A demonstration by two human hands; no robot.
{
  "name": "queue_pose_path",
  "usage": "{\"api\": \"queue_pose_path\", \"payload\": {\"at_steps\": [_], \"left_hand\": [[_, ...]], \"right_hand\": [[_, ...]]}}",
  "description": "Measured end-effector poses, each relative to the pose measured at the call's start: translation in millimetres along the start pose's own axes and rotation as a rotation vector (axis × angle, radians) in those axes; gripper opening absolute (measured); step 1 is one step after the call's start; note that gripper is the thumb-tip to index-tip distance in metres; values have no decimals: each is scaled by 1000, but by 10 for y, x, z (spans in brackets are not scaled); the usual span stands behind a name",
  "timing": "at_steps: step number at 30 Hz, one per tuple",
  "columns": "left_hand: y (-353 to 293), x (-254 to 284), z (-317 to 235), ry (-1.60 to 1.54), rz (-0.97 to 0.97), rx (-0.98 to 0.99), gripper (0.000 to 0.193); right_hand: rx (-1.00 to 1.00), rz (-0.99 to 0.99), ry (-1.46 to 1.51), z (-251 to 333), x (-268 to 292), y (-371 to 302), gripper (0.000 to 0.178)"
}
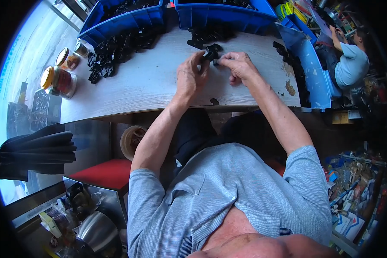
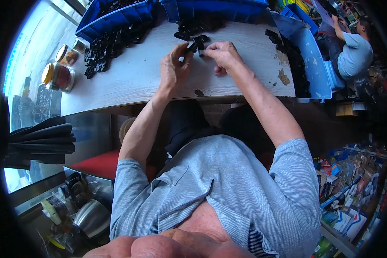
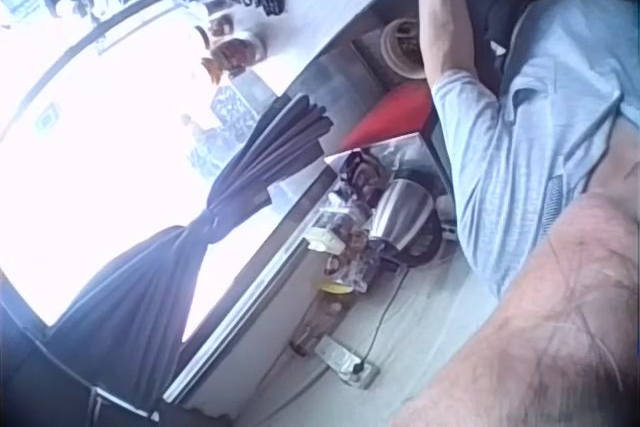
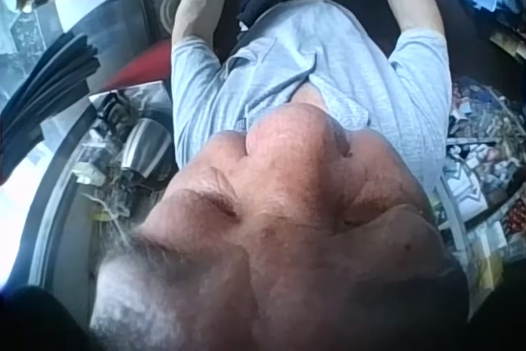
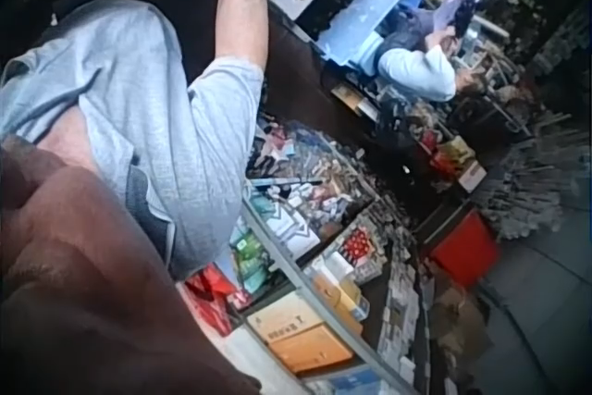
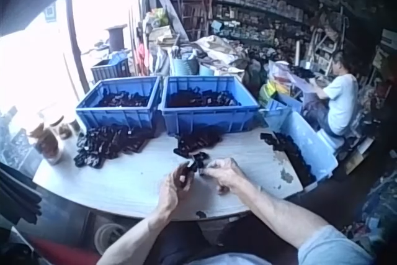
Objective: Manually assembling small black plastic components by joining multiple pieces together at a workbench.
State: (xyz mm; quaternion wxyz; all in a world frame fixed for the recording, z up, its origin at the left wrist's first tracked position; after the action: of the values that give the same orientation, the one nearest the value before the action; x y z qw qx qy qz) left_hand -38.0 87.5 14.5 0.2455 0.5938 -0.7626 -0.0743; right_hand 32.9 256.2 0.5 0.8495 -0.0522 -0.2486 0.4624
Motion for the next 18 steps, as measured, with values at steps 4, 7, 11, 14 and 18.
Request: {"api": "queue_pose_path", "payload": {"at_steps": [4, 7, 11, 14, 18], "left_hand": [[53, -91, -96, 74, -50, -171, 27], [57, -89, -175, 153, -57, -269, 24], [26, -78, -220, 235, -11, -326, 24], [0, -97, -316, 287, -8, -437, 27], [4, -106, -275, 312, 27, -390, 28]], "right_hand": [[-34, 105, -40, -27, -206, -51, 21], [-8, 144, -33, -18, -251, -100, 19], [65, 82, 48, 66, -145, -144, 19], [55, 30, 52, 0, -41, 25, 27], [120, 9, 49, 62, -57, 91, 33]]}}
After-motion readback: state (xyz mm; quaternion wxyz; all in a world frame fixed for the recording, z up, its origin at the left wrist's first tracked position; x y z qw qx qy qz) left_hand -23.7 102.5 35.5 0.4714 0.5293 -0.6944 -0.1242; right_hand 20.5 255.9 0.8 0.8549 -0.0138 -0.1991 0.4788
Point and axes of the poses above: each hand's wrist, its own y-axis towards the middle knuckle, its own x-axis out of the back of the hand, z = x × y, the point moved 9 cm from there along y, towards the middle knuckle, and after that the axes turned 8 degrees about -z, right-handed, at the moved point
